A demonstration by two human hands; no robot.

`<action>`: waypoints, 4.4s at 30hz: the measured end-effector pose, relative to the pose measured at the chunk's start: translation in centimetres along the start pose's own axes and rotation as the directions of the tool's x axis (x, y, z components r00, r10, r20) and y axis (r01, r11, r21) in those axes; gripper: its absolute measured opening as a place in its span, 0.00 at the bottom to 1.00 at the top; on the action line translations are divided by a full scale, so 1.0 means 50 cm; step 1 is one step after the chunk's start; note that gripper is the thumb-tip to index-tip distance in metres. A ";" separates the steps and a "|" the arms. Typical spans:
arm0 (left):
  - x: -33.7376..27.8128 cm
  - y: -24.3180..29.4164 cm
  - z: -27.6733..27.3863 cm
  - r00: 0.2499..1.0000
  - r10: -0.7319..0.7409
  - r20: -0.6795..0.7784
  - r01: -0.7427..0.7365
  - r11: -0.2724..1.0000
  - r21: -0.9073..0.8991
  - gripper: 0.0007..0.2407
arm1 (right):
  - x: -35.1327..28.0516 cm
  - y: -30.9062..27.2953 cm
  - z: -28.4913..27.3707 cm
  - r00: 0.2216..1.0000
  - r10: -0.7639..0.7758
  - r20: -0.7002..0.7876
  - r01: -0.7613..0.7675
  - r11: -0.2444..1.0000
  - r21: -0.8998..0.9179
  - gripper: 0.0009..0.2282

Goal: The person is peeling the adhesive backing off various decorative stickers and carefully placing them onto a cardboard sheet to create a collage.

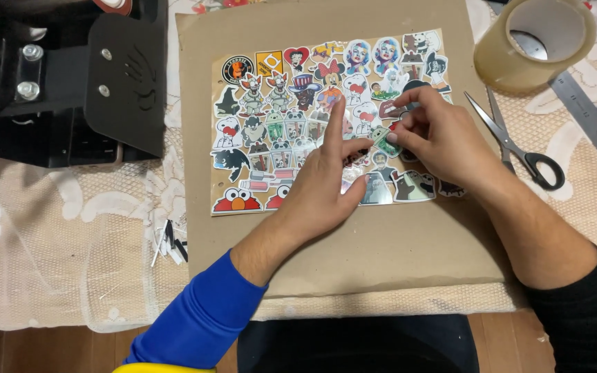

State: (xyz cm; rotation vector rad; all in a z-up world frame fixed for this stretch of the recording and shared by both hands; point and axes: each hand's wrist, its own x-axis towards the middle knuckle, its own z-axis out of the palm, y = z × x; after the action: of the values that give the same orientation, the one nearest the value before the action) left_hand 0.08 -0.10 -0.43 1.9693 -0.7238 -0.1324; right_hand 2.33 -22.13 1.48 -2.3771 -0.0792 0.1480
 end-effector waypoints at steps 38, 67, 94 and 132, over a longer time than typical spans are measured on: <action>-0.002 -0.042 0.032 0.964 0.232 0.134 -0.265 0.891 0.369 0.54 | -0.013 -0.012 0.009 0.994 -0.051 -0.100 0.040 0.993 -0.108 0.16; -0.001 -0.030 0.025 0.975 0.141 0.170 -0.198 0.900 0.389 0.51 | -0.001 0.028 0.020 0.945 -0.316 -0.083 0.230 0.824 -0.518 0.12; -0.001 -0.019 0.023 0.972 0.106 0.209 -0.165 0.944 0.287 0.45 | 0.001 -0.011 0.017 0.973 -0.214 -0.088 0.129 0.819 -0.559 0.13; 0.005 -0.017 0.015 0.995 -0.051 -0.087 -0.004 0.840 -0.542 0.26 | -0.031 -0.032 0.016 0.818 -0.430 -0.382 0.532 0.819 0.217 0.03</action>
State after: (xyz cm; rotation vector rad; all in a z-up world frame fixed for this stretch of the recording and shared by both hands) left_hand 0.36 -0.52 -1.47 1.4262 -0.5231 -0.2279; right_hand 0.68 -20.58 2.16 -1.9546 -0.4751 -0.4409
